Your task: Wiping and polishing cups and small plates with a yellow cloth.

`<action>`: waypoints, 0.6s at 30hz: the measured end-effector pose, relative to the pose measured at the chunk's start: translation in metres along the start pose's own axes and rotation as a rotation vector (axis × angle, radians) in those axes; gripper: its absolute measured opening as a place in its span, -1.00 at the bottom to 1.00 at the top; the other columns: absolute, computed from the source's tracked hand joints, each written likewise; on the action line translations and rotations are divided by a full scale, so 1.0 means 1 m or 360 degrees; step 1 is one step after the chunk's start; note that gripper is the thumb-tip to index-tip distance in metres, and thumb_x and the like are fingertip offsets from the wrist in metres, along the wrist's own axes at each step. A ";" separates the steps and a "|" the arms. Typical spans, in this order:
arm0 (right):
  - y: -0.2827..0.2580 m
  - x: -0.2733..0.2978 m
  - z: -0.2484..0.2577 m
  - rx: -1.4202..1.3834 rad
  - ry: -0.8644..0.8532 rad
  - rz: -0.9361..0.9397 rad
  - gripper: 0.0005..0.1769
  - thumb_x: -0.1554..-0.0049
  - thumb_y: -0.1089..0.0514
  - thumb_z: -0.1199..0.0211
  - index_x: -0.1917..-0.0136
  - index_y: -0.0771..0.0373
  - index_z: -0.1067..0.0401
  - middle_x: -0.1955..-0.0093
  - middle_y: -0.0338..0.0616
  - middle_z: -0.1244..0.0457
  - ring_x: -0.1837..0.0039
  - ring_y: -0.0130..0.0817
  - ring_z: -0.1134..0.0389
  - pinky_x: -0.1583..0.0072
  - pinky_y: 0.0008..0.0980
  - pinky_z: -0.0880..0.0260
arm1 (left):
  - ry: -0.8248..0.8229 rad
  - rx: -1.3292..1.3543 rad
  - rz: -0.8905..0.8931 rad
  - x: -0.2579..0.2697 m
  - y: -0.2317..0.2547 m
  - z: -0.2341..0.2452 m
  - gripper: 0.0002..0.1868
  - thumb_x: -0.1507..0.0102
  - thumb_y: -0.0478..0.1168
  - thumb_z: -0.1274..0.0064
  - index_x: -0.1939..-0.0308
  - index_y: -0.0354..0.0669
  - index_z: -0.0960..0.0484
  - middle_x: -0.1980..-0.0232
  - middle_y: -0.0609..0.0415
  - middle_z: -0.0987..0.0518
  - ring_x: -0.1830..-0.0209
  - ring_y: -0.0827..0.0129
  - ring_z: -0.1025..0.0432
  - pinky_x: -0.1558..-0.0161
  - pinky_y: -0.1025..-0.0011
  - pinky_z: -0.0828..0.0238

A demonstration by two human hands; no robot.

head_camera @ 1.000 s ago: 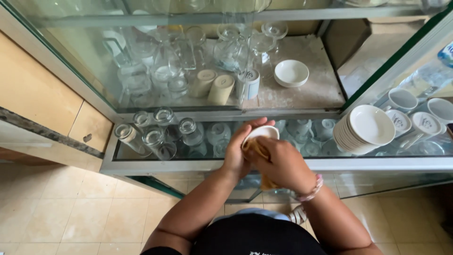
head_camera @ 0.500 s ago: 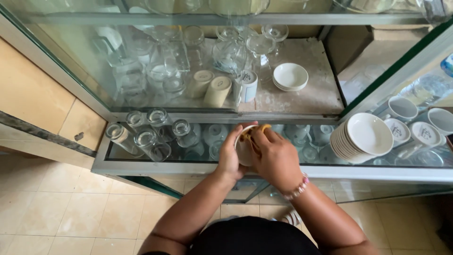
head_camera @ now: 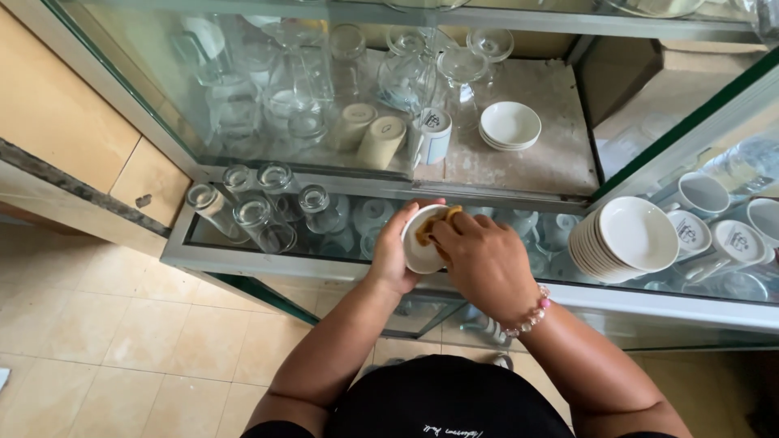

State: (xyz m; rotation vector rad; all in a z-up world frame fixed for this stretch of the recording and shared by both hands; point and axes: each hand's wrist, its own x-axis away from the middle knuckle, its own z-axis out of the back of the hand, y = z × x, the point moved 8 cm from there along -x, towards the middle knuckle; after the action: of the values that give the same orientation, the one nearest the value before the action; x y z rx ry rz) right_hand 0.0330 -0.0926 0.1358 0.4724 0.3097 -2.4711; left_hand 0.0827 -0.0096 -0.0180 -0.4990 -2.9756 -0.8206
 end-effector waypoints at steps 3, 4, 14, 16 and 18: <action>-0.014 -0.011 0.017 -0.0084 0.0292 0.0203 -0.72 0.07 0.17 -0.35 0.04 0.13 -0.48 0.09 -0.13 -0.33 0.03 -0.12 -0.40 0.02 -0.16 -0.39 | -0.0016 0.0102 0.0016 -0.004 -0.005 0.013 -0.57 -0.47 0.02 0.18 -0.20 -0.21 -0.53 -0.13 -0.04 -0.59 -0.11 0.20 -0.51 -0.14 0.19 -0.46; -0.012 -0.010 0.014 -0.0089 0.0289 0.0207 -0.72 0.07 0.17 -0.35 0.04 0.13 -0.48 0.09 -0.13 -0.33 0.03 -0.12 -0.40 0.02 -0.16 -0.39 | -0.0010 0.0103 0.0012 -0.005 -0.004 0.013 -0.57 -0.47 0.02 0.18 -0.20 -0.21 -0.53 -0.13 -0.04 -0.59 -0.11 0.20 -0.51 -0.14 0.19 -0.46; -0.005 -0.004 -0.003 0.0007 0.0290 -0.0034 -0.79 -0.02 0.15 -0.33 0.05 0.20 -0.47 0.11 -0.07 -0.33 0.11 -0.08 -0.42 0.12 -0.14 -0.39 | -0.0070 -0.0006 -0.0014 0.002 0.005 -0.004 -0.54 -0.44 0.04 0.19 -0.16 -0.23 -0.57 -0.15 -0.08 -0.61 -0.13 0.16 -0.52 -0.18 0.17 -0.47; -0.006 0.003 -0.002 0.0059 0.0307 -0.0094 -0.78 -0.04 0.13 -0.33 0.06 0.24 -0.44 0.10 -0.04 -0.33 0.10 -0.06 -0.42 0.11 -0.14 -0.41 | -0.0009 0.0018 -0.0010 0.001 0.003 0.003 -0.55 -0.47 0.05 0.20 -0.17 -0.22 -0.57 -0.14 -0.09 -0.59 -0.11 0.13 -0.51 -0.16 0.13 -0.45; -0.001 0.011 -0.005 -0.0057 -0.0108 -0.0376 -0.67 -0.03 0.14 -0.30 -0.07 0.28 -0.45 0.12 0.01 -0.36 0.22 0.04 -0.42 0.22 -0.07 -0.41 | -0.0095 -0.0002 0.0016 0.002 0.000 0.000 -0.52 -0.48 0.04 0.21 -0.23 -0.24 -0.56 -0.18 -0.15 -0.59 -0.16 0.10 -0.50 -0.23 0.13 -0.43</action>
State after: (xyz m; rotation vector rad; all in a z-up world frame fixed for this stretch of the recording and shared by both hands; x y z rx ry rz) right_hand 0.0248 -0.0958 0.1270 0.3531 0.4009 -2.6987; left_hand 0.0813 -0.0092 -0.0174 -0.5474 -3.0245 -0.8215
